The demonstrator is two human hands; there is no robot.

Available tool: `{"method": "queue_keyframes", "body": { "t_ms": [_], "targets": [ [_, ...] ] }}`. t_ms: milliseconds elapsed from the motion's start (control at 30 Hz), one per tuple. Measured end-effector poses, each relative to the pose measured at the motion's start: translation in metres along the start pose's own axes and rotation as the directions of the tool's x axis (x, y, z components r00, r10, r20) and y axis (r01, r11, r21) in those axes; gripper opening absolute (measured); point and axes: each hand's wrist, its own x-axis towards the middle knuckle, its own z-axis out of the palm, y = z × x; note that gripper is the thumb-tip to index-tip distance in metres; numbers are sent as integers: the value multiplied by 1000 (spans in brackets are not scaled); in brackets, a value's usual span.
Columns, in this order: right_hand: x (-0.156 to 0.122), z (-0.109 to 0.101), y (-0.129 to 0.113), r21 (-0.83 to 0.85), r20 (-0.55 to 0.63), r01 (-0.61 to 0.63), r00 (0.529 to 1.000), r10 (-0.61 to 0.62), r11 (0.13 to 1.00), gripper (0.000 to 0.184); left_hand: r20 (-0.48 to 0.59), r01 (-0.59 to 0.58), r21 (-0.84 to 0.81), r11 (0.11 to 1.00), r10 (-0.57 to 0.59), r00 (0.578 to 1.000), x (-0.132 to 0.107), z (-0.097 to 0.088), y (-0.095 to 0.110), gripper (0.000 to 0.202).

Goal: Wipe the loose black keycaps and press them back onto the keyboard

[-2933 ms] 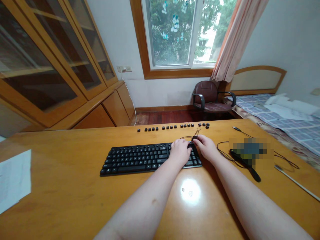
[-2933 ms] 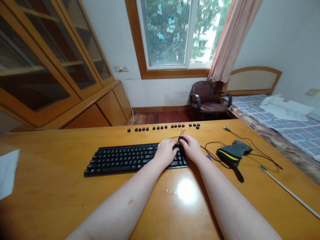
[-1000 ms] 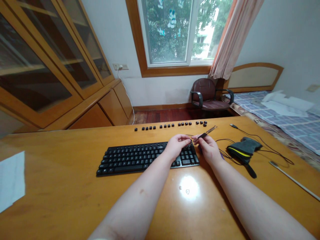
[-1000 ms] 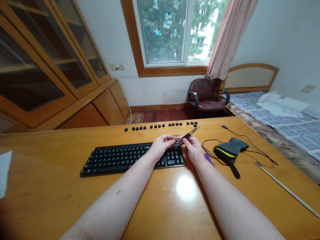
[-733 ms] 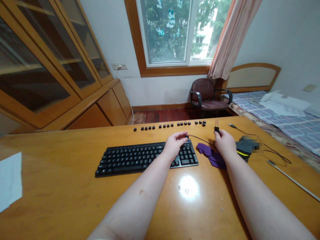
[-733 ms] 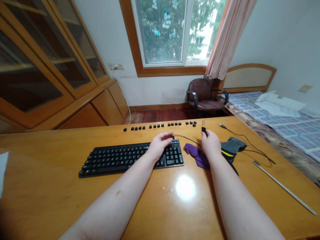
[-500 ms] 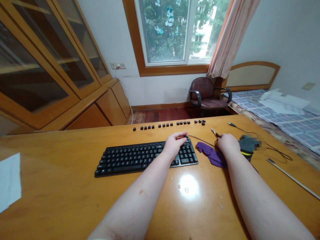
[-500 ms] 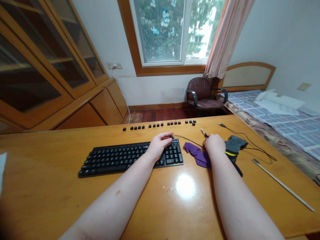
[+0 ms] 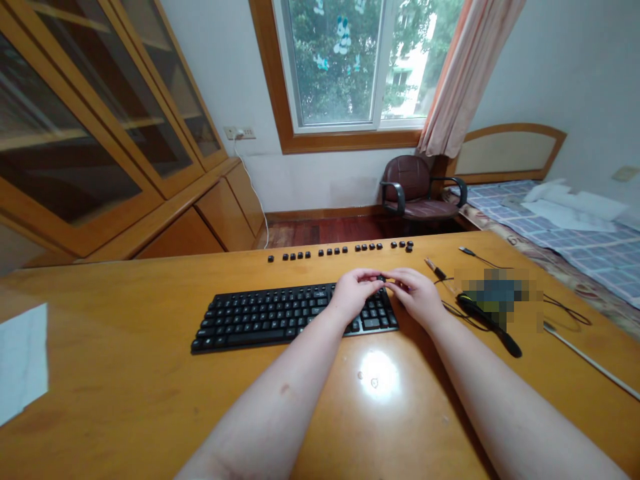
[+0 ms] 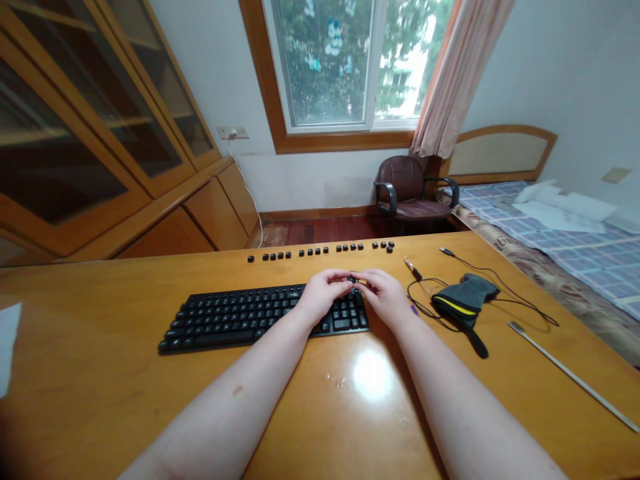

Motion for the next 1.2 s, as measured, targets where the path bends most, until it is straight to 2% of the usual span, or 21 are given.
{"method": "queue_keyframes", "body": {
  "t_ms": [100, 167, 200, 267, 333, 433, 567, 767, 967, 1200],
  "targets": [
    [0, 1, 5, -10, -3, -44, 999, 44, 999, 19, 22, 12, 57, 998, -14, 1000, 0, -1, 3, 28],
    [0, 4, 8, -51, -21, -120, 993, 119, 991, 20, -54, -15, 162, 987, 24, 998, 0, -5, 7, 28],
    [0, 7, 10, -73, -23, -165, 986, 164, 983, 20, -122, -47, 263, 964, 82, 989, -1, -7, 10, 27],
    [1, 13, 13, -106, 2, -239, 971, 241, 965, 21, -202, -101, 527, 844, 240, 950, -2, -14, 14, 25],
    [2, 19, 17, -121, 45, -269, 960, 276, 955, 22, -154, -109, 727, 678, 316, 936, -3, -20, 16, 23],
    [2, 23, 22, -125, 81, -264, 958, 275, 956, 20, -63, -90, 861, 501, 280, 958, -4, -22, 15, 22],
    [2, 23, 25, -89, 94, -272, 956, 280, 958, 19, 12, -109, 911, 398, 239, 971, -6, -17, 12, 22],
    [1, 21, 22, -69, 129, -265, 954, 272, 962, 18, 89, -162, 928, 335, 224, 971, -6, -16, 10, 23],
    [-1, 23, 20, -55, 100, -302, 947, 306, 952, 19, 121, -194, 910, 367, 213, 970, -7, -13, 7, 20],
    [-1, 24, 19, 21, 104, -384, 919, 380, 923, 22, 125, -199, 914, 355, 222, 967, -7, -11, 2, 17]
  ]
}}
